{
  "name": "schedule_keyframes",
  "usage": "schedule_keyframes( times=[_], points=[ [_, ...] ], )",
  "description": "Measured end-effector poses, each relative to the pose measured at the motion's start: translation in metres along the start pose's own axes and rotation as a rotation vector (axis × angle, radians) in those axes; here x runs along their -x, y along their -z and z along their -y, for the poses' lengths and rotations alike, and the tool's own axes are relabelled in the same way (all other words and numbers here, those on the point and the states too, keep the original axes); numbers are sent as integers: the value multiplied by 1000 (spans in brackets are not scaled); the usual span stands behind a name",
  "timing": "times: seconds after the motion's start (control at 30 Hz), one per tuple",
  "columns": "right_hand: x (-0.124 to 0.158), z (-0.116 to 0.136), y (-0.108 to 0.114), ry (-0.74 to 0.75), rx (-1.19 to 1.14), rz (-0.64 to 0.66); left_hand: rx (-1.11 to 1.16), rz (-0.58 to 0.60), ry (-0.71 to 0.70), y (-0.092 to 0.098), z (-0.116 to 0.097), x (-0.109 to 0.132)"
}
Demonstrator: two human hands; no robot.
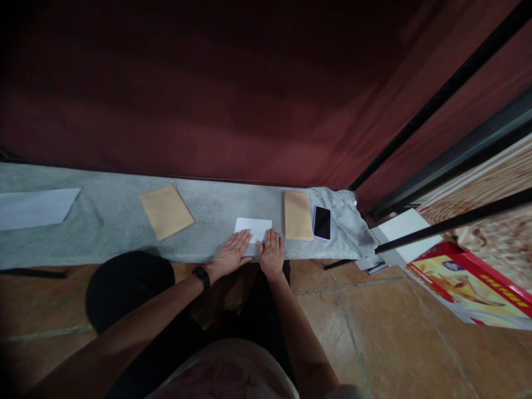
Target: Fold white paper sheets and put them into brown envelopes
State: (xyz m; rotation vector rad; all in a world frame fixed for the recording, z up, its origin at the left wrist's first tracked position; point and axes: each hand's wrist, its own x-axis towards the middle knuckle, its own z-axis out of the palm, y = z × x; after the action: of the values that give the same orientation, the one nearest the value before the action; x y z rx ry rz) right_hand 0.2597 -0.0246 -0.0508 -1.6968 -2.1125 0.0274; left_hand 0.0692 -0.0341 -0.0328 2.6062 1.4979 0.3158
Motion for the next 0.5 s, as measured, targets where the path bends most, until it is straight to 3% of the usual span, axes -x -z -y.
schedule_keyframes(
  times=[0.33, 0.5],
  points=[
    [-2, 4, 1, -36, 5, -41, 45, -37, 36, -2, 1, -1],
    [-25, 24, -10, 82, -64, 71, 38, -27, 16, -2, 4, -2]
  ],
)
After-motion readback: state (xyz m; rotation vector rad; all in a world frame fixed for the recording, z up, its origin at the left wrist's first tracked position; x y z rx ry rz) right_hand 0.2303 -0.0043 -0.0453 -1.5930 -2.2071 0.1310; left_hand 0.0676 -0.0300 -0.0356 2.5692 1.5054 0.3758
